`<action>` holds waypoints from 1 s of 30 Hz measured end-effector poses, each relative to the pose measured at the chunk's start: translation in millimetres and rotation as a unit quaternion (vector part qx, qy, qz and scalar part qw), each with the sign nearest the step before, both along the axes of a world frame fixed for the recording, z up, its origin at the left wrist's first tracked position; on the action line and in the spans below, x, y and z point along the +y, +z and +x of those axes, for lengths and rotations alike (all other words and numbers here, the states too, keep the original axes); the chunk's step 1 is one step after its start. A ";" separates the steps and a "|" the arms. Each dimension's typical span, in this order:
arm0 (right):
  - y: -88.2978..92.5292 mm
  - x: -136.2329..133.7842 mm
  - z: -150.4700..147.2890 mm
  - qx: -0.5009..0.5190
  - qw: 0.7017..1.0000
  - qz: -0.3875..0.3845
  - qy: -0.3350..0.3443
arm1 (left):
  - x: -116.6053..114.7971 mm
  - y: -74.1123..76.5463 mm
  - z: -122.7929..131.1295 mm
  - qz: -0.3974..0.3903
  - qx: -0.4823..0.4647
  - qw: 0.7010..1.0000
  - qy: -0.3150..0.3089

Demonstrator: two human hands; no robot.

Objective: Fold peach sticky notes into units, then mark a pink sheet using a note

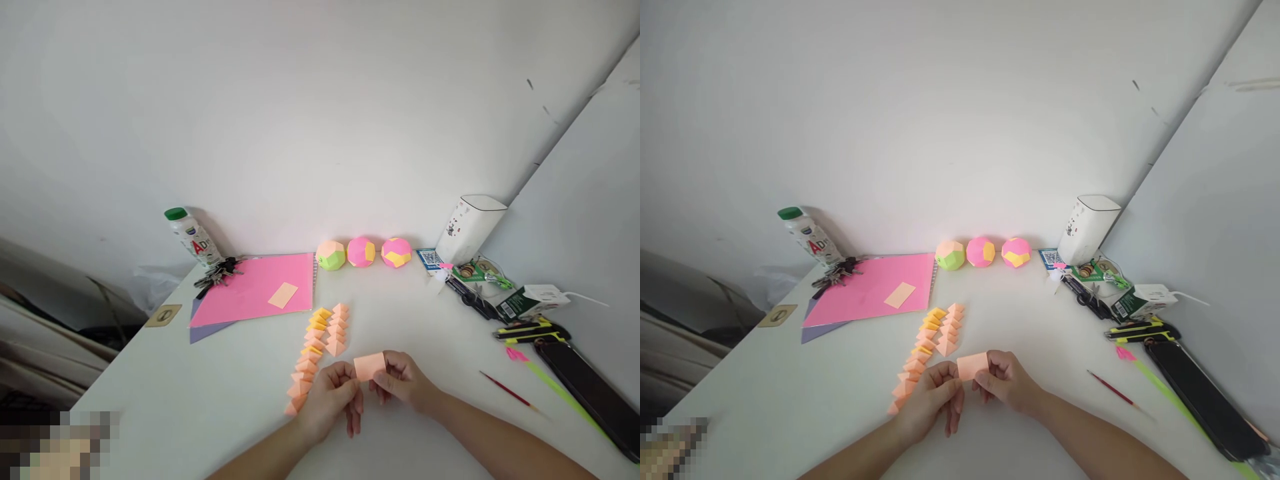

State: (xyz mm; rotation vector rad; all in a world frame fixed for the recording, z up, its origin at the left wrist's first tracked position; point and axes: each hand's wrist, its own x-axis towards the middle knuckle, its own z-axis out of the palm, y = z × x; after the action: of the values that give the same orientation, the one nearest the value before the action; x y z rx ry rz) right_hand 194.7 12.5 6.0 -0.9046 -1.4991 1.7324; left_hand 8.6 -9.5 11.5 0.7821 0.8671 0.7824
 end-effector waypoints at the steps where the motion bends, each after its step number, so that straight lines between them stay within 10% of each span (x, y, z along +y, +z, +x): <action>1: -0.5 0.0 0.4 -0.003 1.000 0.003 -0.007 | 0.3 -2.0 -0.6 -0.001 -0.016 1.000 0.006; 12: -1.8 -3.0 -9.5 -0.120 0.968 0.220 -0.020 | 2.1 1.6 -2.1 0.024 -0.084 0.996 0.016; 24: -3.1 -9.9 -13.5 -0.030 0.985 0.153 -0.075 | -0.1 0.5 -0.5 0.019 0.000 0.999 0.028; 30: -1.3 -7.2 -9.5 -0.052 0.944 0.319 -0.060 | 0.2 -2.2 1.3 0.043 0.039 0.998 0.027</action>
State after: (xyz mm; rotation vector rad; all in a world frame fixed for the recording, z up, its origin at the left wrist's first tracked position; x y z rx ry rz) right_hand 185.2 5.3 4.7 -0.7215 -1.8682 1.0096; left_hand 9.9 -9.4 9.3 0.8724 0.9322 0.8466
